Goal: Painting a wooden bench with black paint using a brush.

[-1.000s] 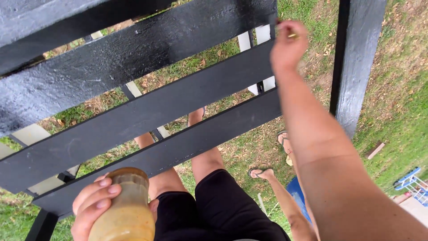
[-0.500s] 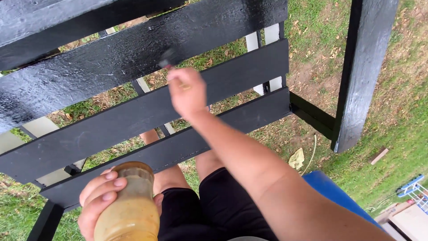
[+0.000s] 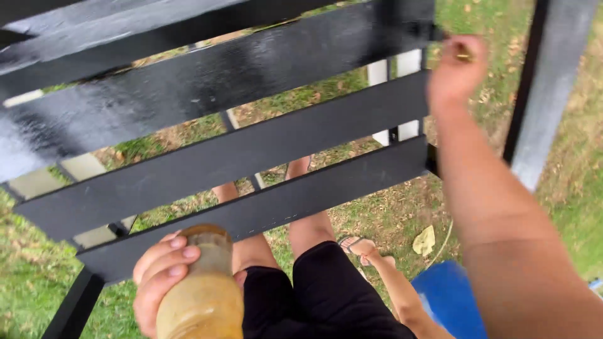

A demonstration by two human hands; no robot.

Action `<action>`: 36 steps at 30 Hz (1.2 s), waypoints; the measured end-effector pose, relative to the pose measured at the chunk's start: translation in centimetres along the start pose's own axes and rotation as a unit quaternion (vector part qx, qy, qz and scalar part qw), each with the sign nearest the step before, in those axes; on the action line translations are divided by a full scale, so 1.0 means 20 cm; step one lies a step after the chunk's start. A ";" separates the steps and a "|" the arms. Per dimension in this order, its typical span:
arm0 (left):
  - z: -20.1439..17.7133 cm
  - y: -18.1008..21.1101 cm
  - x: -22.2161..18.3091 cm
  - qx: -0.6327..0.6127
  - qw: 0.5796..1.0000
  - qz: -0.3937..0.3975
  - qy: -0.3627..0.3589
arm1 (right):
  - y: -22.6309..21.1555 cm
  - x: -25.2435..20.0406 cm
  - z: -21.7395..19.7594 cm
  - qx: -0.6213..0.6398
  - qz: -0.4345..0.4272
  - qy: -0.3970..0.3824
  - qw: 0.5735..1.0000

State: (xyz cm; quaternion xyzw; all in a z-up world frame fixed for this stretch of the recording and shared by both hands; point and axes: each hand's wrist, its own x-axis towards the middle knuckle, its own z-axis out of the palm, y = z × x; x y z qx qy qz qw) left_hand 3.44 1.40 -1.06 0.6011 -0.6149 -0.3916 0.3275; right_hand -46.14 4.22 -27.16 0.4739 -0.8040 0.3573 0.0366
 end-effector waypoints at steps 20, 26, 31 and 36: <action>-0.37 -0.25 -0.03 -0.009 0.999 0.001 0.041 | -1.85 -0.70 0.77 0.252 0.194 -0.289 0.903; -0.38 -0.30 -0.01 -0.019 0.997 0.014 0.074 | -1.27 -0.42 0.71 0.173 0.190 -0.231 0.938; -0.44 -0.34 -0.04 -0.037 0.994 0.023 0.098 | -1.15 -0.34 0.52 0.107 0.080 -0.210 0.969; -0.50 -0.36 -0.04 -0.031 0.997 0.020 0.071 | -1.18 -0.33 0.43 0.006 0.080 -0.121 0.989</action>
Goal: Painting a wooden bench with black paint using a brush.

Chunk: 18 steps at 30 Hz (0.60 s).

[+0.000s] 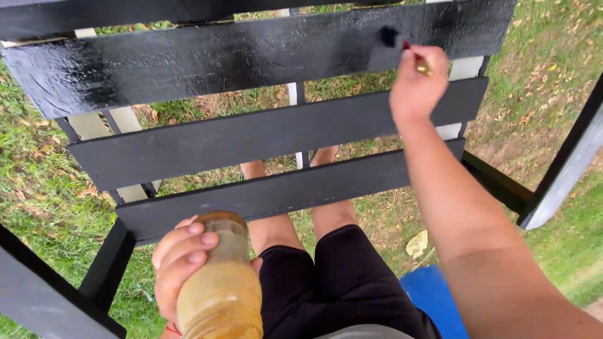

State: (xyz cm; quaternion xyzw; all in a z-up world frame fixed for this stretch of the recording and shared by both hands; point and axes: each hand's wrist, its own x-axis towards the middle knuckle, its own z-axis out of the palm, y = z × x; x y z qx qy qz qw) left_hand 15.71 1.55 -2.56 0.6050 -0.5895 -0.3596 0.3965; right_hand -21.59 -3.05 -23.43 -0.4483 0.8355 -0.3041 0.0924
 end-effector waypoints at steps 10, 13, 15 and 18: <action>-0.14 0.00 0.05 0.028 0.999 -0.031 0.002 | -0.56 -0.40 0.45 0.284 0.187 -0.186 0.922; -0.19 -0.01 0.05 0.027 0.999 -0.037 -0.016 | -0.33 -0.25 0.36 0.196 0.056 -0.114 0.972; -0.19 -0.03 0.05 0.020 0.999 -0.033 0.004 | -0.03 -0.08 0.29 0.093 0.070 -0.004 0.993; -0.21 -0.06 0.04 0.013 0.999 -0.045 -0.002 | -0.06 0.05 0.06 0.018 0.078 0.041 0.996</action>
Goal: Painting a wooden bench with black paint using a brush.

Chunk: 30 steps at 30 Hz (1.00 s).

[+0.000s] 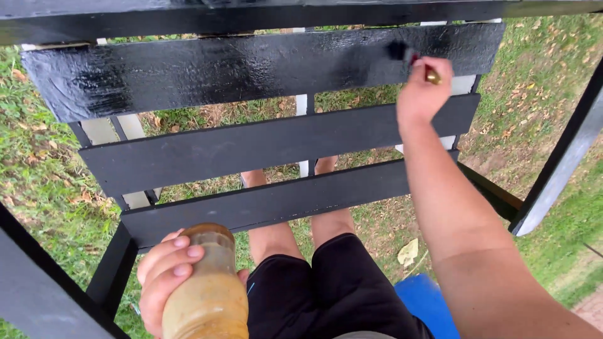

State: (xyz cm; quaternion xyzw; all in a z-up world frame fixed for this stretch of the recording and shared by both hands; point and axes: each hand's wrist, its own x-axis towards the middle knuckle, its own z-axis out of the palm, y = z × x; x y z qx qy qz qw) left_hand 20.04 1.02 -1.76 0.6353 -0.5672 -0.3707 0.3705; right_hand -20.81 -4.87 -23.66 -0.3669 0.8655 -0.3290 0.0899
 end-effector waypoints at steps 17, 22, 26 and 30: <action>-0.02 -0.01 0.08 0.001 1.000 0.001 -0.014 | -0.19 -0.12 0.35 0.125 -0.036 -0.074 0.989; 0.02 -0.08 0.06 -0.021 1.000 0.003 -0.001 | -0.05 0.02 0.07 -0.044 -0.053 -0.085 0.994; 0.05 -0.05 0.08 -0.005 1.000 0.001 -0.003 | -0.22 -0.23 0.31 0.031 -0.231 -0.131 0.964; 0.04 0.00 0.11 0.023 0.999 -0.010 -0.022 | -0.43 -0.48 0.52 0.172 -0.220 -0.230 0.932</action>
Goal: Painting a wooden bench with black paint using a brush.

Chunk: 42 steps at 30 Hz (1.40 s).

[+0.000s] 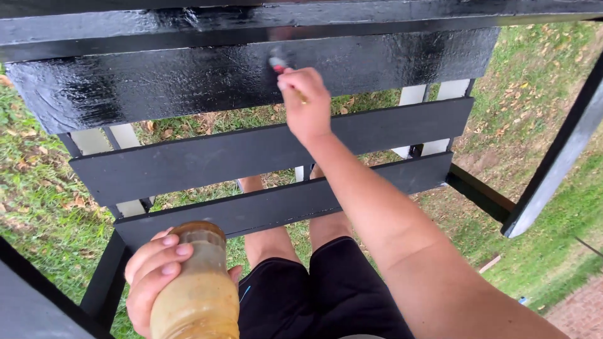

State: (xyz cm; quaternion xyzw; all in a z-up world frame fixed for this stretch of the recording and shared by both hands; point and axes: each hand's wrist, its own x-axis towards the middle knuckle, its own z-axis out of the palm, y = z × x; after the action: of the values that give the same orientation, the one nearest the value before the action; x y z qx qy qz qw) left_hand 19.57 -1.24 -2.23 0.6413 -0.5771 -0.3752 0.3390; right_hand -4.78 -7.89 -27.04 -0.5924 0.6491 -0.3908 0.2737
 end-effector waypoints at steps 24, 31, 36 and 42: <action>0.32 0.27 -0.01 0.029 0.995 -0.031 -0.090 | 0.34 -0.04 -0.71 -0.077 0.148 0.103 0.981; 0.55 0.41 -0.04 0.021 0.993 0.004 -0.115 | 0.22 -0.04 -0.58 0.052 0.203 -0.009 0.978; 0.75 0.40 -0.07 -0.011 0.995 0.044 -0.085 | 0.89 0.00 -1.21 -0.004 0.142 0.196 0.970; 0.95 0.43 -0.12 -0.062 0.996 0.049 -0.028 | 0.98 0.00 -1.74 -0.169 0.152 0.227 0.947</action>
State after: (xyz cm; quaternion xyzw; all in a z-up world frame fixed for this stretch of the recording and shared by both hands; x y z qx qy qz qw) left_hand -1.31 0.22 -3.94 0.5790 -0.5927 -0.4115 0.3797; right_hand -44.18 -1.72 -24.46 -0.4199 0.8328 -0.3538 0.0709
